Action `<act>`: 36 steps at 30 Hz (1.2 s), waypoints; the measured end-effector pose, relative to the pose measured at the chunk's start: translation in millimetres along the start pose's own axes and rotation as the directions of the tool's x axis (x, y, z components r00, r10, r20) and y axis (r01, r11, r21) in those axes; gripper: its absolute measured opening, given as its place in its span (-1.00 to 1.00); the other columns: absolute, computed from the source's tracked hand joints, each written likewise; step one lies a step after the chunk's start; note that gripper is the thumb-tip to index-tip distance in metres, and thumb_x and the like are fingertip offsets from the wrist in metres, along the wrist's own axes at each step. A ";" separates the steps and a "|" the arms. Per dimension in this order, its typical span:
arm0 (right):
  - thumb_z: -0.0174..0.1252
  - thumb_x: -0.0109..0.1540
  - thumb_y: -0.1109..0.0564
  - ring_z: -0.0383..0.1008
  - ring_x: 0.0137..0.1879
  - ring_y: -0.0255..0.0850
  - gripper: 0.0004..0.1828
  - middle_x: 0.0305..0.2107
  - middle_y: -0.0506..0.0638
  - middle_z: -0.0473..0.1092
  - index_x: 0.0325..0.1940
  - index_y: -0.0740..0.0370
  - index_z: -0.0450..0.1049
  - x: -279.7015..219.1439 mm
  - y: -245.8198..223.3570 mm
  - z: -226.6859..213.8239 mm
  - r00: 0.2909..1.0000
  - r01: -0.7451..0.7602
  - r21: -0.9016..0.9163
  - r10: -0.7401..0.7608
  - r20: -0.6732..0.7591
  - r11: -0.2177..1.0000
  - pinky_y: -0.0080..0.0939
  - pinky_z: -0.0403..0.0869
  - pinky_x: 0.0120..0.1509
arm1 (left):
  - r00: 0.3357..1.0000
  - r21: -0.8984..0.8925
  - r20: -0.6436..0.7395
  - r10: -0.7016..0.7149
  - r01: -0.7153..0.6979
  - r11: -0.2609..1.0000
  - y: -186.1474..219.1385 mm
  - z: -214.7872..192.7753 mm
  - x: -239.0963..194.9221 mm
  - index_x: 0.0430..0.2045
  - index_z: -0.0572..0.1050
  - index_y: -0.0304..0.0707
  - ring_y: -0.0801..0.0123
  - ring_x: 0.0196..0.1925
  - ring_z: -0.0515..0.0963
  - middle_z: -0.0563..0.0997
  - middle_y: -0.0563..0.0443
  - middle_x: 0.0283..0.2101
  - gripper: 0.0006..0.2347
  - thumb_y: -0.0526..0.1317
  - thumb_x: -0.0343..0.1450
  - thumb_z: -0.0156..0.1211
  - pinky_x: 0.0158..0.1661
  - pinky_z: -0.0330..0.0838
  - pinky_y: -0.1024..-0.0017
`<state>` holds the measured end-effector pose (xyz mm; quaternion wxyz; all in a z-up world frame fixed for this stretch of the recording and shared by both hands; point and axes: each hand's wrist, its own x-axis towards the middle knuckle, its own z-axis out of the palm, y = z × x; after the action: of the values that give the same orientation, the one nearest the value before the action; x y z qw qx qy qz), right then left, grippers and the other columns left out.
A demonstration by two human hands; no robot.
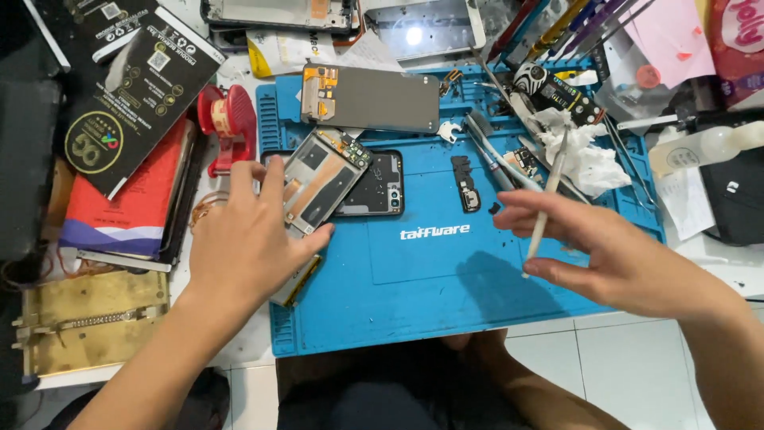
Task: The person cleans a smartphone battery using a pen-like tool and a wooden stick. They rub the battery surface and edges, then peel off a small piece of adhesive tape from the battery connector area.
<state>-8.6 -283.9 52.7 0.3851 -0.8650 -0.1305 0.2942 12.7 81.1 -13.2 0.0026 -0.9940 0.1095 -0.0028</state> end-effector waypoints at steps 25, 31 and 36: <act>0.17 0.21 0.32 0.35 -0.31 -0.02 -0.16 -0.21 0.08 0.31 0.54 0.08 0.04 -28.7 39.1 39.8 0.926 0.147 -0.678 -0.342 -0.162 0.720 -0.09 0.38 -0.45 | 0.600 -0.411 -0.412 0.685 -0.794 0.448 112.8 26.0 42.2 -0.31 0.35 -0.41 -0.07 -0.11 0.49 0.40 -0.35 -0.09 -0.82 -0.34 0.44 0.28 -0.28 0.45 0.19; -0.05 0.32 0.32 0.50 -0.09 0.02 -0.80 -0.13 0.17 0.46 -0.04 0.34 0.46 -5.6 42.2 49.5 0.811 0.373 -0.471 -0.527 -0.253 0.800 -0.06 0.52 -0.01 | 0.671 -0.376 -0.350 0.653 -0.739 0.558 83.6 17.1 13.3 0.04 0.42 -0.47 -0.13 0.15 0.45 0.49 -0.34 0.08 -0.42 0.15 0.40 0.22 0.10 0.34 0.04; 0.00 0.33 0.32 0.42 -0.02 0.09 -0.75 -0.14 0.19 0.42 0.09 0.32 0.45 18.8 52.0 72.7 0.772 0.430 -0.512 -0.596 -0.219 0.744 0.02 0.48 0.03 | 0.691 -0.421 -0.470 0.549 -0.722 0.549 87.4 21.3 -2.6 -0.15 0.52 -0.48 0.00 -0.10 0.53 0.56 -0.24 -0.14 -0.76 -0.20 0.47 0.26 -0.07 0.46 0.17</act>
<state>-38.0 -267.4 -32.1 0.2671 -0.8954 -0.3550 -0.0301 -8.8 -3.5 -35.0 -0.3133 -0.8233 0.4602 -0.1103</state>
